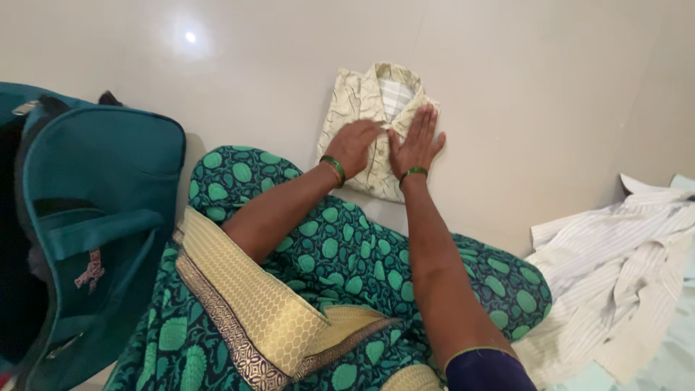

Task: The person folds a patterned shirt by hand while sitting on the floor, smoothing the fabric and carefully aligning the sleeves and collar into a neat square.

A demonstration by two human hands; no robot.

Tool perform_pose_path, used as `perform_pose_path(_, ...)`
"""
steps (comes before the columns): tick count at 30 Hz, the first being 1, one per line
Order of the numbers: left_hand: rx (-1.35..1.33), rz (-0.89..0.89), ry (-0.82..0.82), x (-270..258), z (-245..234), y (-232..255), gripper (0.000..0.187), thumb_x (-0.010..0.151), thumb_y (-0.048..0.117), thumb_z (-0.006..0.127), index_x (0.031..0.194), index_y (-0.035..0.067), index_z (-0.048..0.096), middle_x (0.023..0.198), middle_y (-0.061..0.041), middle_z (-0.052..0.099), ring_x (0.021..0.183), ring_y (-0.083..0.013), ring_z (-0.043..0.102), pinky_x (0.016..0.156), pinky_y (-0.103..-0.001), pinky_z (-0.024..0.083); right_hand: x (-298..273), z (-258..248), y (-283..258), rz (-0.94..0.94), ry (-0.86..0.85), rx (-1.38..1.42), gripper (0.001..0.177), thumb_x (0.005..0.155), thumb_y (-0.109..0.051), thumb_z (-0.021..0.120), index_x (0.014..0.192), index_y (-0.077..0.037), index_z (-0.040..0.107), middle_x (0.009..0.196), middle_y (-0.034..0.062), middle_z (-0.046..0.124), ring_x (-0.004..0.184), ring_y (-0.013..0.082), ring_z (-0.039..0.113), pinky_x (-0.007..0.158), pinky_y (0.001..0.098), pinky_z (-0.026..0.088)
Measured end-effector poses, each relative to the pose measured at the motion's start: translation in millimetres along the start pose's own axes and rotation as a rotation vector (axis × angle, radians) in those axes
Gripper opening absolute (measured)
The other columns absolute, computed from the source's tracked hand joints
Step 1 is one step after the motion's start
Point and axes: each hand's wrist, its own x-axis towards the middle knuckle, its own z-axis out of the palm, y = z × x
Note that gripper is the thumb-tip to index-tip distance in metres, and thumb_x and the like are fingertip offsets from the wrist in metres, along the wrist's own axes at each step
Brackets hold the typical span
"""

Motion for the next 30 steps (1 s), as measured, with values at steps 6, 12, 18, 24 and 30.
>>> perform_pose_path(6,0.293,-0.315,0.066,11.2,12.5,-9.0,0.078,0.094,0.025,0.047,0.162,0.005,0.014,0.168,-0.014,0.011,0.155,-0.0282,0.007,0.123,-0.048,0.013,-0.2,-0.7,-1.2,0.014,0.021,0.025,0.091,0.103,-0.063,0.041,0.165,-0.004,0.008,0.174,0.0123,0.011,0.161,0.0250,0.007,0.121,0.0653,0.010)
perform_pose_path(12,0.261,-0.381,0.049,22.6,-6.9,-27.5,0.075,0.104,0.049,0.038,0.164,0.012,0.012,0.173,-0.005,0.003,0.159,-0.0230,0.002,0.126,-0.052,0.004,5.1,0.6,0.9,0.026,0.028,0.000,0.090,0.104,-0.063,0.040,0.165,-0.004,0.010,0.174,0.0118,0.010,0.161,0.0251,0.007,0.121,0.0661,0.010)
perform_pose_path(18,0.540,-0.281,0.054,55.2,2.4,-26.6,0.072,0.102,0.034,0.040,0.162,0.004,0.016,0.170,-0.013,0.010,0.156,-0.0263,0.008,0.123,-0.051,0.007,32.4,-7.6,12.5,0.018,-0.025,-0.042,0.086,0.103,-0.063,0.035,0.165,-0.007,0.013,0.174,0.0105,0.009,0.160,0.0244,0.006,0.119,0.0667,0.008)
perform_pose_path(24,0.628,-0.058,-0.036,67.4,6.6,-26.2,0.055,0.111,0.026,0.035,0.155,-0.006,0.029,0.172,-0.020,0.018,0.162,-0.0314,0.013,0.130,-0.045,0.012,38.7,-10.1,16.6,-0.020,-0.024,-0.063,0.085,0.104,-0.063,0.033,0.165,-0.008,0.014,0.174,0.0094,0.009,0.160,0.0236,0.006,0.120,0.0666,0.008)
perform_pose_path(30,0.372,-0.237,-0.092,81.8,-31.0,-29.8,0.076,0.104,0.045,0.031,0.161,-0.001,0.009,0.169,-0.015,0.007,0.156,-0.0268,0.006,0.124,-0.047,0.008,40.6,-10.4,15.6,-0.010,-0.043,-0.071,0.085,0.104,-0.063,0.035,0.165,-0.007,0.013,0.174,0.0091,0.008,0.160,0.0235,0.006,0.120,0.0661,0.009)
